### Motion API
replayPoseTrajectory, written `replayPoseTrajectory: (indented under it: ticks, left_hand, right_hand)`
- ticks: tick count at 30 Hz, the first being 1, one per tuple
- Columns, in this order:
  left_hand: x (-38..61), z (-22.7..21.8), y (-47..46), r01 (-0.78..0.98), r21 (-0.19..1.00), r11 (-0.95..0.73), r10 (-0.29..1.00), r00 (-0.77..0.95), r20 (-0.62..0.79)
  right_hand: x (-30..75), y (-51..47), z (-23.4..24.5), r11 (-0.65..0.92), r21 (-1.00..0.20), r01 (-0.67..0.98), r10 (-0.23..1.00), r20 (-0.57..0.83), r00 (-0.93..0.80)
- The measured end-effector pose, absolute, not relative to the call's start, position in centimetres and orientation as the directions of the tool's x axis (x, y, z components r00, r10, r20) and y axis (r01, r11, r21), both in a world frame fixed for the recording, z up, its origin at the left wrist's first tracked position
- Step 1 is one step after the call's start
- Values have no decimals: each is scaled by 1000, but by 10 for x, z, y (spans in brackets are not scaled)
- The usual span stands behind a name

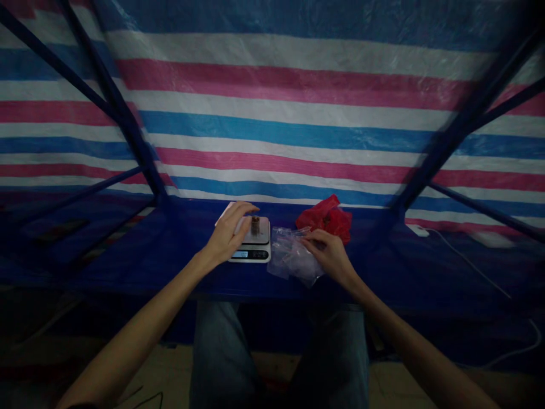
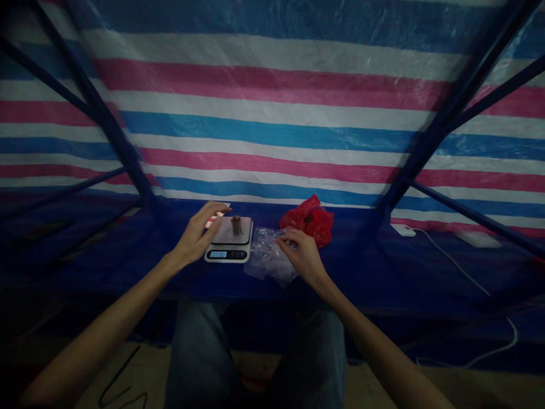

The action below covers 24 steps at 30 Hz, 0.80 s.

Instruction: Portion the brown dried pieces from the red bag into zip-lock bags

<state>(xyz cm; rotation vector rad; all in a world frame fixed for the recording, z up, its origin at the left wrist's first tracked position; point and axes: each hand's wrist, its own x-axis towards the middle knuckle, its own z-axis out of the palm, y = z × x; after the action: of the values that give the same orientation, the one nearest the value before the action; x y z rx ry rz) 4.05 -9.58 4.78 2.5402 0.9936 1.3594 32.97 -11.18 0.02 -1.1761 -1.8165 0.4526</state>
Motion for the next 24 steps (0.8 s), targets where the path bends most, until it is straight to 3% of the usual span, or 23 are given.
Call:
replayPoseTrajectory:
  ticks: [3,6,9,12,15,18,21,24]
  left_hand:
    - [71,35,-101,554,216,-804,552,561,617]
    - [100,16,-98,547,136,-826,515,632,579]
    - [113,10,-84,533,192,-824,538,628,562]
    - [116,14,-65,507,305,-806,586,612,532]
    - [118,17,-49,458,417,-785,620,583,526]
    - [118,16,-37,417,462,-783,621,566,542]
    - [112,16,-25,441,400,-804,595,574,562]
    - [102,23,-15,499,261,-826,548,605,578]
  right_hand:
    - [307,-115,10,377,-898,229,915,399,60]
    - [285,-119,11,266,-963,-35,962,263,75]
    - [278,-114,12,234,-968,-95,972,229,55]
    - [283,-100,16,355,-935,-6,931,353,95]
    - [290,-85,19,565,-798,207,798,593,108]
    - [295,-70,20,738,-566,368,614,789,-16]
    - [297,-56,18,837,-321,443,432,884,-176]
    - [297,-43,11,849,-122,515,316,897,-309]
